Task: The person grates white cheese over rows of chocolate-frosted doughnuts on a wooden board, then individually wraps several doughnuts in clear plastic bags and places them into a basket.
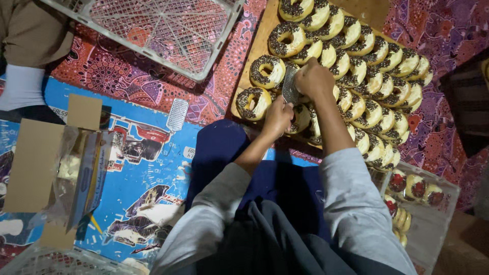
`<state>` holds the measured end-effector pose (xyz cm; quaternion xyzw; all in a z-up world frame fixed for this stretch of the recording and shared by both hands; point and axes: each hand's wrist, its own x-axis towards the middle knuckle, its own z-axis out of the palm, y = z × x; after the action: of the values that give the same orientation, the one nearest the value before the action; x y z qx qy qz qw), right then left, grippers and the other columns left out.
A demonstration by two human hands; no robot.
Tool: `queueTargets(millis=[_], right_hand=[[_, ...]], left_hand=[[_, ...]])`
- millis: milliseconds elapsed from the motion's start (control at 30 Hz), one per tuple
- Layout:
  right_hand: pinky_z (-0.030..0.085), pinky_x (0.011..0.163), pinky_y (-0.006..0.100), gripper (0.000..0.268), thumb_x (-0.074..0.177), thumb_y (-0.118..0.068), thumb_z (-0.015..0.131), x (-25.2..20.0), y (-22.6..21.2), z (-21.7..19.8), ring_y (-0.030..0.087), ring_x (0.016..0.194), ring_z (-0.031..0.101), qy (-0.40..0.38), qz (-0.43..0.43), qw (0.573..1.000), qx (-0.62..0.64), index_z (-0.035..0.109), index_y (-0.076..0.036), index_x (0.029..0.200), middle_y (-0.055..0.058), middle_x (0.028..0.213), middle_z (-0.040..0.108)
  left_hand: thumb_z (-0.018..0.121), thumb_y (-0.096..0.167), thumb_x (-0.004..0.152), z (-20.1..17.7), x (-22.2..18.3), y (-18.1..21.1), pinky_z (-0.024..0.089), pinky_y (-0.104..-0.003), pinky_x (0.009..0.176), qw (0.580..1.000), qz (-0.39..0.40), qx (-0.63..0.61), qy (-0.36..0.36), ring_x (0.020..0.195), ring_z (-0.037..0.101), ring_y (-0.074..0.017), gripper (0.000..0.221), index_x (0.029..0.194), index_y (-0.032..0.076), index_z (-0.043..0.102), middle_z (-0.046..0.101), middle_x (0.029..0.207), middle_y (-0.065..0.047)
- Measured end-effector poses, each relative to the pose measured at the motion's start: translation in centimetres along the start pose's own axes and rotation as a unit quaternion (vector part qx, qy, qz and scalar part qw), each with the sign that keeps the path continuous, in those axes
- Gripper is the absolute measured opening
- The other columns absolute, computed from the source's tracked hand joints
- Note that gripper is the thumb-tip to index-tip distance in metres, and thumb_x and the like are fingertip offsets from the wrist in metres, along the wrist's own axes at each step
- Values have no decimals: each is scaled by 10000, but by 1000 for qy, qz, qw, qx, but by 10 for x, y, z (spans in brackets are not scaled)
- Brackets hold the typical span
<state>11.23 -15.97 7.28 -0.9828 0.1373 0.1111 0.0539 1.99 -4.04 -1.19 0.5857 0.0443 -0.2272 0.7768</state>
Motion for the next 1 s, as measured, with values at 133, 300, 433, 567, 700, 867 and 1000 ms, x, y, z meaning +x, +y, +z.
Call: queueTargets(millis=[133,300,433,567,700,867,1000], right_hand=[[557,851,523,418,953,-267,512,12,-4,0,408,965,717,-55,40,998,4,611,5,1255,284,1055,726],[604,793,408,650,926,-304,608,7,11,-27,346,871,801,-159,186,944,222,426,-94,1513,155,1216,626],[577,778,413,429,929,-309,663,-9,41,-53,309,928,745,-77,44,982,169,655,-28,1253,211,1102,735],[564,807,437,481,914,-338,676,-27,59,-55,343,908,745,-88,37,989,112,622,-24,1274,239,1043,735],[532,869,537,411,954,-335,600,-30,59,-28,453,977,694,-26,-10,999,-16,648,-9,1200,284,1051,722],[524,881,554,477,916,-329,557,-14,59,-2,469,999,678,-32,52,998,-11,579,3,1256,306,1067,696],[519,950,532,440,994,-322,550,-6,63,5,454,1076,675,-35,52,998,-1,614,15,1270,315,1136,699]], left_hand=[[540,90,1010,-2,-30,7,419,-353,342,1000,-6,6,10,367,519,-165,114,966,-5,495,557,614,-72],[500,86,995,-4,-69,5,387,-340,322,998,-35,-46,-13,353,494,-158,109,1050,4,547,556,634,-64],[518,88,991,16,-45,-8,412,-349,330,997,-34,-69,-32,352,512,-164,118,1067,3,544,586,643,-66],[521,92,1007,46,-6,-18,417,-357,342,996,-34,-78,-41,355,525,-176,113,1020,-19,540,592,637,-78],[531,94,985,60,3,-30,406,-348,341,998,-34,-55,-25,342,508,-172,102,1000,-3,557,584,617,-77],[522,76,972,58,-6,-29,415,-358,338,999,-29,-41,-13,353,505,-165,78,998,11,556,571,629,-71],[515,84,983,51,-29,-16,415,-359,328,999,-25,-41,-24,348,486,-161,110,1054,0,517,549,623,-72]])
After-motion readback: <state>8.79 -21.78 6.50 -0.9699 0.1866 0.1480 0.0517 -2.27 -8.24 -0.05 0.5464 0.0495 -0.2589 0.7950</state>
